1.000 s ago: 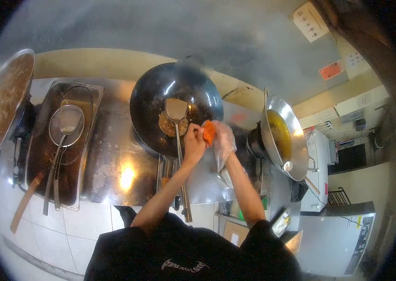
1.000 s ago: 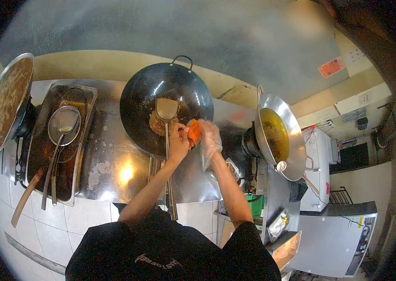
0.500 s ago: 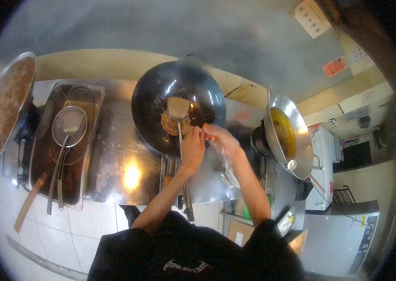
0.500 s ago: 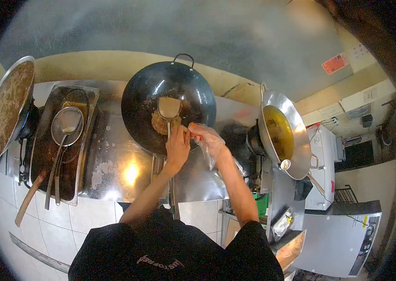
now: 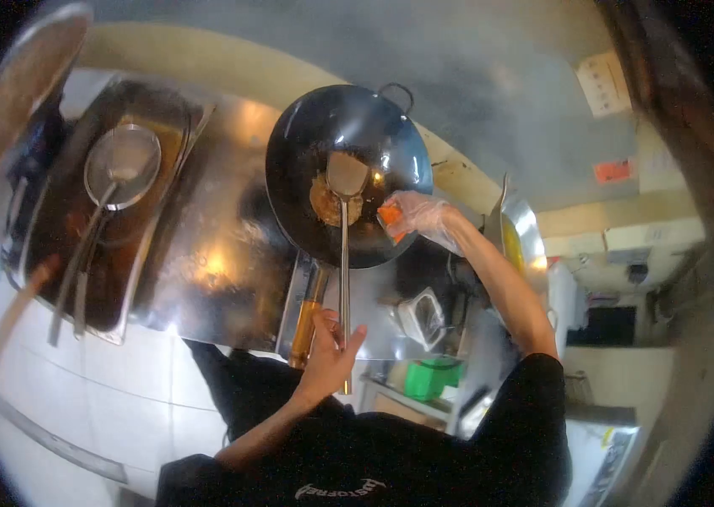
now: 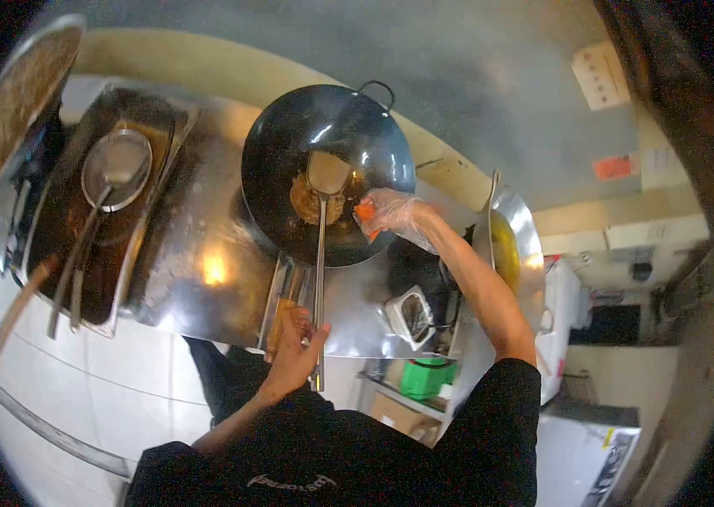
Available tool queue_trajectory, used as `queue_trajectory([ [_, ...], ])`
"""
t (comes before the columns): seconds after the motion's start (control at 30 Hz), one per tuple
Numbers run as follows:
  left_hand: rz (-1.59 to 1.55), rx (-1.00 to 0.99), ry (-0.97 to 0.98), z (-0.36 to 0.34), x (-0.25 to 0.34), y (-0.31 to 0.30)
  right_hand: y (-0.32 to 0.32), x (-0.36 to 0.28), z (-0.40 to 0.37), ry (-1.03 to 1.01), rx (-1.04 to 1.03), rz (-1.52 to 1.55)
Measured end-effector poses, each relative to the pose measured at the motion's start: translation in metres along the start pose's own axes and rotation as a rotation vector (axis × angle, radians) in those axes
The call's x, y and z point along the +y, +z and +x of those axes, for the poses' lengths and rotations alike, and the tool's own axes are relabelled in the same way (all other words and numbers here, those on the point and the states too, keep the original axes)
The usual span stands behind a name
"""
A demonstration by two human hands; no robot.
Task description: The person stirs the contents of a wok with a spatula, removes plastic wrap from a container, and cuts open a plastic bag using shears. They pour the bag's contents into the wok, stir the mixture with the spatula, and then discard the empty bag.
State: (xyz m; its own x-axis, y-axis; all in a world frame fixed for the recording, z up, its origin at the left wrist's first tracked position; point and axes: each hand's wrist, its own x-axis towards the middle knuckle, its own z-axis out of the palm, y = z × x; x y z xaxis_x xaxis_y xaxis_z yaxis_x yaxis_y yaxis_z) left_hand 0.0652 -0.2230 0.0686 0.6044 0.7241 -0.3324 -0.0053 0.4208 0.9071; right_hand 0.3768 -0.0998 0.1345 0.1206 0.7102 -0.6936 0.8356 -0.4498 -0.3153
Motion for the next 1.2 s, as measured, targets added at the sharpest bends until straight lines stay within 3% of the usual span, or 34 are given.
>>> queue_trajectory([
  [0.03, 0.050, -0.019, 0.039, 0.001, -0.014, 0.004, -0.003, -0.014, 0.002, -0.046, -0.035, -0.173],
  [0.2, 0.207, -0.040, 0.105, -0.001, -0.052, 0.014, -0.005, -0.016, 0.039, -0.025, -0.048, -0.278],
  [0.27, -0.153, -0.292, -0.105, 0.005, -0.042, 0.019, -0.009, -0.018, 0.046, -0.018, -0.052, -0.365],
  [0.3, -0.068, -0.265, -0.221, 0.014, -0.058, 0.034, -0.012, -0.013, 0.052, 0.034, -0.135, -0.304],
  [0.33, -0.070, -0.260, -0.217, 0.023, -0.073, 0.048, -0.013, -0.014, 0.056, 0.083, -0.215, -0.241],
  [0.37, -0.461, -0.351, -0.381, 0.030, -0.086, 0.059, -0.014, -0.023, 0.053, 0.078, -0.214, -0.245],
  [0.4, -0.854, -0.439, -0.538, 0.033, -0.090, 0.066, -0.016, -0.036, 0.046, 0.207, -0.220, -0.181],
  [0.43, -0.883, -0.419, -0.516, 0.033, -0.083, 0.067, -0.018, -0.047, 0.038, 0.337, -0.224, -0.116],
  [0.53, -1.025, -0.345, -0.422, 0.022, -0.055, 0.054, -0.018, -0.068, 0.021, 0.340, -0.165, -0.119],
  [0.57, -0.987, -0.284, -0.447, 0.019, -0.038, 0.043, -0.018, -0.061, 0.023, 0.345, -0.160, -0.109],
  [0.63, -0.981, -0.289, -0.442, 0.018, -0.019, 0.018, -0.015, -0.033, 0.041, 0.159, -0.035, -0.655],
  [0.67, -0.985, -0.285, -0.427, 0.018, -0.011, 0.006, -0.014, -0.017, 0.050, 0.165, -0.036, -0.648],
  [0.73, -1.011, -0.326, -0.438, 0.019, 0.007, -0.016, -0.013, 0.015, 0.066, -0.065, 0.031, -0.650],
  [0.77, -0.977, -0.338, -0.468, 0.020, 0.014, -0.025, -0.012, 0.002, 0.062, -0.061, 0.027, -0.646],
  [0.83, -0.943, -0.357, -0.497, 0.024, 0.017, -0.037, -0.012, -0.043, 0.050, 0.185, -0.107, -0.710],
  [0.93, -0.876, -0.370, -0.496, 0.029, 0.016, -0.046, -0.007, -0.015, 0.066, 0.125, -0.023, -0.745],
  [1.07, -0.908, -0.376, -0.498, 0.029, 0.010, -0.051, -0.007, 0.035, 0.099, 0.082, -0.122, -0.807],
  [1.13, -0.939, -0.407, -0.470, 0.030, 0.004, -0.052, -0.006, 0.029, 0.099, -0.117, -0.099, -0.884],
  [1.17, -0.944, -0.404, -0.469, 0.030, 0.003, -0.052, -0.007, 0.025, 0.100, -0.120, -0.103, -0.887],
  [1.2, -0.934, -0.399, -0.487, 0.030, 0.003, -0.051, -0.007, -0.005, 0.090, 0.024, -0.195, -0.867],
])
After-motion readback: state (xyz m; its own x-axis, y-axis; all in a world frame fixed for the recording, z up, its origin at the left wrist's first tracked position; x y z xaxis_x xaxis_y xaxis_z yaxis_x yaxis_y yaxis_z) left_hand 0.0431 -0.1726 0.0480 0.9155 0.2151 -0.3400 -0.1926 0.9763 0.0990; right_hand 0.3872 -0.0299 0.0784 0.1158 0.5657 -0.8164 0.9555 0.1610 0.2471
